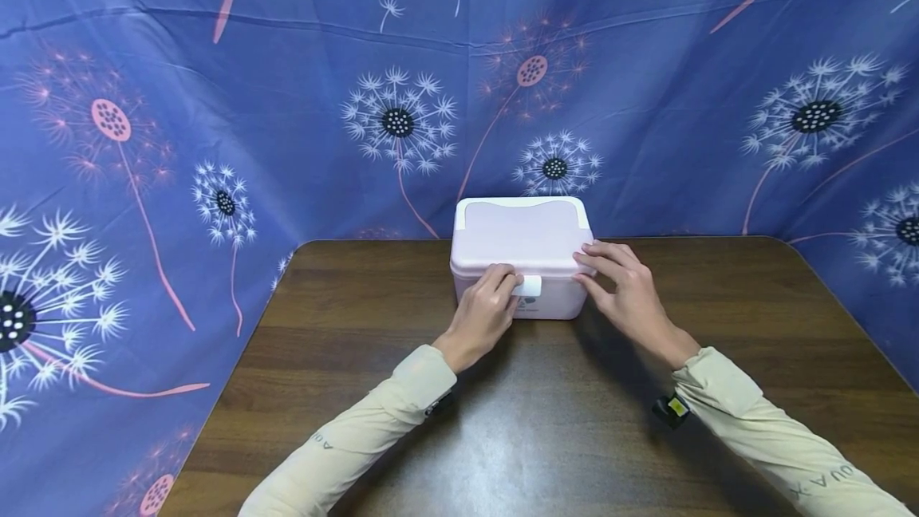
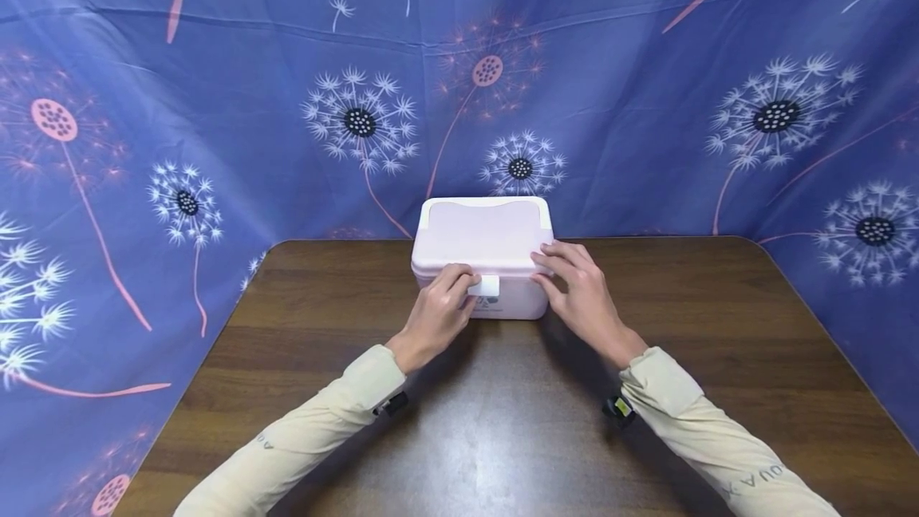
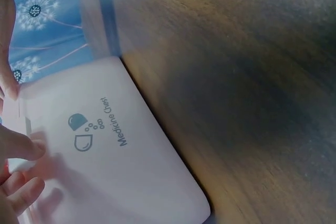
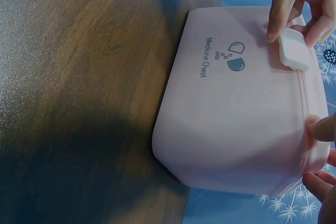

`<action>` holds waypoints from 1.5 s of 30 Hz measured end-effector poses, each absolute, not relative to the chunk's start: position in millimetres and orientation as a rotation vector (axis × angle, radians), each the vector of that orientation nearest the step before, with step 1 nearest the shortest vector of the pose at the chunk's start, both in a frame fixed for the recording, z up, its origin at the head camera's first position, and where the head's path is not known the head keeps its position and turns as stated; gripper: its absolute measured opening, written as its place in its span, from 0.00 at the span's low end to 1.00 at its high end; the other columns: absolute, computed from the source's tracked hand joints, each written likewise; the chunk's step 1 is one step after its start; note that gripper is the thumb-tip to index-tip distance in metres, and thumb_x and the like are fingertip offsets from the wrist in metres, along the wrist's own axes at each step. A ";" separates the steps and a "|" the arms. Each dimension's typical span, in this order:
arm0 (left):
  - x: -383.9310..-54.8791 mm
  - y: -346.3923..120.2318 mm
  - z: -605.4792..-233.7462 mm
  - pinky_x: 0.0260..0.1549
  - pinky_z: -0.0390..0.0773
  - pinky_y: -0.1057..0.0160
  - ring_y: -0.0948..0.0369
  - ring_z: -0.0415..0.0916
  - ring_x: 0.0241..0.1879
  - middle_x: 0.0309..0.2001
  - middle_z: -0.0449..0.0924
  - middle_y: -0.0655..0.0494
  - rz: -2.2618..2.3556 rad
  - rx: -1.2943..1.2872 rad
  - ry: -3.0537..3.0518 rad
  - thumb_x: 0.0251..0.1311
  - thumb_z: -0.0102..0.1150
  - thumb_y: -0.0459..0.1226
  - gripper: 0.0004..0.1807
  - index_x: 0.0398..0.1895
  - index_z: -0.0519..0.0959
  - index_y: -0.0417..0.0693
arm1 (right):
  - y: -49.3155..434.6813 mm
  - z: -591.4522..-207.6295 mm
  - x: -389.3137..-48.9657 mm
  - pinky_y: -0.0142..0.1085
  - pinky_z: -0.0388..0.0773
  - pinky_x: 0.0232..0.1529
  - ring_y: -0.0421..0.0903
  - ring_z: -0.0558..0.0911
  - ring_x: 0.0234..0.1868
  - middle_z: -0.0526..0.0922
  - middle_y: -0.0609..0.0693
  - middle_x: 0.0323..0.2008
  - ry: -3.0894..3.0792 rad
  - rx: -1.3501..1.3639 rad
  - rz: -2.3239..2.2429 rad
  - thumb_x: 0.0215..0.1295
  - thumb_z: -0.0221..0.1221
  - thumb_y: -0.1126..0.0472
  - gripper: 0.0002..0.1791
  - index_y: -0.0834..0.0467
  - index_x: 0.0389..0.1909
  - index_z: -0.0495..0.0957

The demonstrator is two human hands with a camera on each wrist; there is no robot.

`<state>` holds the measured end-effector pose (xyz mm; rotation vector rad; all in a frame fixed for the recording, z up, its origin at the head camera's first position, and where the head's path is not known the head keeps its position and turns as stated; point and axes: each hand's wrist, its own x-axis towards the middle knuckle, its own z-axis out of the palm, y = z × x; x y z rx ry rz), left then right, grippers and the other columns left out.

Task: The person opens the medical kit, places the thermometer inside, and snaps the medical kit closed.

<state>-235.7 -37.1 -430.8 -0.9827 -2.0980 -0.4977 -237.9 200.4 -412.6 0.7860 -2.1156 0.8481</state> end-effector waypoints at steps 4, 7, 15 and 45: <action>-235.5 -35.6 -432.7 0.42 0.79 0.72 0.60 0.75 0.41 0.38 0.75 0.52 -0.489 -0.949 -2.091 0.44 0.68 0.25 0.13 0.36 0.79 0.38 | 200.1 -411.9 -237.3 0.27 0.68 0.54 0.56 0.76 0.46 0.82 0.60 0.42 -2.121 0.787 0.850 0.41 0.72 0.76 0.19 0.67 0.39 0.84; -235.4 -34.5 -434.5 0.42 0.79 0.72 0.60 0.75 0.40 0.38 0.75 0.52 -0.478 -0.930 -2.086 0.44 0.67 0.25 0.13 0.36 0.79 0.38 | 199.3 -411.6 -237.6 0.29 0.69 0.53 0.56 0.77 0.45 0.82 0.60 0.41 -2.101 0.790 0.859 0.39 0.72 0.77 0.20 0.67 0.39 0.84; -235.6 -35.5 -435.1 0.42 0.78 0.72 0.60 0.75 0.41 0.39 0.76 0.51 -0.469 -0.939 -2.086 0.44 0.67 0.25 0.14 0.37 0.79 0.38 | 199.4 -411.1 -237.5 0.28 0.69 0.54 0.57 0.76 0.46 0.82 0.60 0.41 -2.106 0.794 0.852 0.39 0.72 0.76 0.20 0.67 0.39 0.84; -235.3 -34.7 -437.1 0.43 0.80 0.70 0.59 0.77 0.41 0.41 0.77 0.50 -0.552 -0.934 -2.104 0.45 0.69 0.26 0.15 0.39 0.79 0.37 | 200.9 -411.5 -237.1 0.26 0.68 0.55 0.57 0.76 0.46 0.81 0.61 0.42 -2.114 0.799 0.838 0.41 0.72 0.75 0.18 0.68 0.38 0.84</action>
